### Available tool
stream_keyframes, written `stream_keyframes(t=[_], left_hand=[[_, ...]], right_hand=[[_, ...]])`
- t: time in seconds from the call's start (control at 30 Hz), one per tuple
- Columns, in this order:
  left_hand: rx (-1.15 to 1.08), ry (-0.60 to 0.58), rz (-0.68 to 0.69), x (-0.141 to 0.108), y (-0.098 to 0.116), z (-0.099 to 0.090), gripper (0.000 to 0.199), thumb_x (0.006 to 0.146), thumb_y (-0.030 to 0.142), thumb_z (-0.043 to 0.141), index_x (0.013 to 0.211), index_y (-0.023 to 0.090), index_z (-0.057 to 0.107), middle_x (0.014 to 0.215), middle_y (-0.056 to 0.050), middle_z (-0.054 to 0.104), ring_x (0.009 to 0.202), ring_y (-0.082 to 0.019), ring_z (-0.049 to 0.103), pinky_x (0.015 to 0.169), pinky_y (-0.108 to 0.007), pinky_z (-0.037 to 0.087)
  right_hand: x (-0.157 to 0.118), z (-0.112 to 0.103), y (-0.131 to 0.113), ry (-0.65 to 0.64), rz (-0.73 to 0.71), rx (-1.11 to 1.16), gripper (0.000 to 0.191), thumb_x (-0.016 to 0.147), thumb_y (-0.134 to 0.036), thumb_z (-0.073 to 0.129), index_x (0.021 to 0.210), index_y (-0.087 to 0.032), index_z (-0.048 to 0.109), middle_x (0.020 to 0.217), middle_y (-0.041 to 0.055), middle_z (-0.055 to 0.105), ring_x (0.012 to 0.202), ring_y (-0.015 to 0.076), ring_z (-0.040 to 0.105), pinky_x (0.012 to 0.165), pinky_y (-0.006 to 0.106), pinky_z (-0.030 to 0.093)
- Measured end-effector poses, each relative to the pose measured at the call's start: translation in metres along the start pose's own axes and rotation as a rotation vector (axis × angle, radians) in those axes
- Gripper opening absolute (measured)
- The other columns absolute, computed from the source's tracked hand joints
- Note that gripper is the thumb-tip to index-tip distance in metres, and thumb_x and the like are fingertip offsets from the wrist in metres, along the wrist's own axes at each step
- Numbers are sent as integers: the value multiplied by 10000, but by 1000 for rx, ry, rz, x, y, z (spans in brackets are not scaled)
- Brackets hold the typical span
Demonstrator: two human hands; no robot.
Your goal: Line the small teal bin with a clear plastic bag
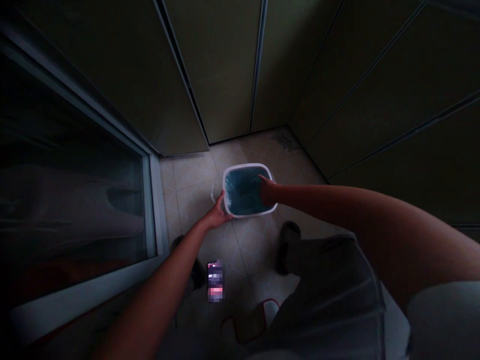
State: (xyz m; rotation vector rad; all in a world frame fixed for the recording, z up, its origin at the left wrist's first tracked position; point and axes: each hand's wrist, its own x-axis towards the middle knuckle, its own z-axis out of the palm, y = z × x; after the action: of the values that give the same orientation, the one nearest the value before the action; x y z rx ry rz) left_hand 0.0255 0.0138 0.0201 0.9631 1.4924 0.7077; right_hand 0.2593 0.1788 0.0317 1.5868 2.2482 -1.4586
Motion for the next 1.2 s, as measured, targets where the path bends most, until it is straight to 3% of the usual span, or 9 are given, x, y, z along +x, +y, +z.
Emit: stream_keyframes(t=[0.13,0.27,0.4,0.5,0.57,0.73,0.87,1.03,1.2], left_hand=[[-53,50,40,5,-4,1,1463,562,276,1033,1712,183,134,1094,-101,698,913,-191,642,840,-313,530],[-53,46,42,8,-6,1,1397,585,188,1007,1703,159,170,966,-48,698,780,-143,591,752,-269,494],[101,165,97,1,-3,6,1014,691,100,868,1599,144,420,711,83,540,623,-92,474,646,-216,392],[200,251,203,-14,2,13,434,776,177,753,1204,141,691,643,104,425,597,-86,426,617,-208,335],[259,199,239,-29,4,18,167,794,259,727,913,153,675,622,99,417,594,-90,410,604,-213,309],[492,-80,190,-70,-3,29,190,701,166,685,631,185,509,600,78,467,615,-100,424,597,-229,278],[484,-52,128,-78,-2,41,236,681,72,622,890,164,683,589,99,453,587,-95,426,593,-221,294],[44,165,325,-72,74,41,829,747,93,654,1554,157,473,618,127,428,560,-76,404,611,-202,352],[-121,288,859,-150,207,3,1048,819,153,712,1695,355,172,735,97,523,631,-93,493,661,-215,469]], right_hand=[[-28,-22,-2,-145,-259,-486,198,673,-117,681,808,-253,730,1220,109,753,1556,347,329,1215,709,215],[-65,-31,-10,-114,-303,-786,283,681,-112,729,935,-225,780,1418,150,661,1540,401,345,1282,649,82],[-119,-35,-10,-139,-166,-733,432,823,-173,667,1241,-204,770,1333,175,711,1307,375,618,1183,529,372],[-162,-36,-4,-227,-114,-654,497,912,-206,562,1385,-221,713,1277,137,748,1161,305,711,971,383,521],[-185,-35,0,-248,-137,-562,491,934,-204,515,1382,-203,714,1192,116,778,1066,264,740,894,326,527],[-206,-25,11,-105,-235,-292,407,946,-231,500,1250,-168,764,1068,92,791,936,214,728,851,284,512],[-193,-25,19,21,-183,-186,382,919,-220,515,1185,-139,777,987,88,773,879,205,698,820,286,504],[-177,-59,3,353,-151,47,516,876,-236,563,1364,-105,667,757,30,654,698,181,600,673,288,481],[-219,-103,-64,632,-550,416,689,911,-327,631,1572,-267,445,826,1,625,667,167,577,621,307,519]])
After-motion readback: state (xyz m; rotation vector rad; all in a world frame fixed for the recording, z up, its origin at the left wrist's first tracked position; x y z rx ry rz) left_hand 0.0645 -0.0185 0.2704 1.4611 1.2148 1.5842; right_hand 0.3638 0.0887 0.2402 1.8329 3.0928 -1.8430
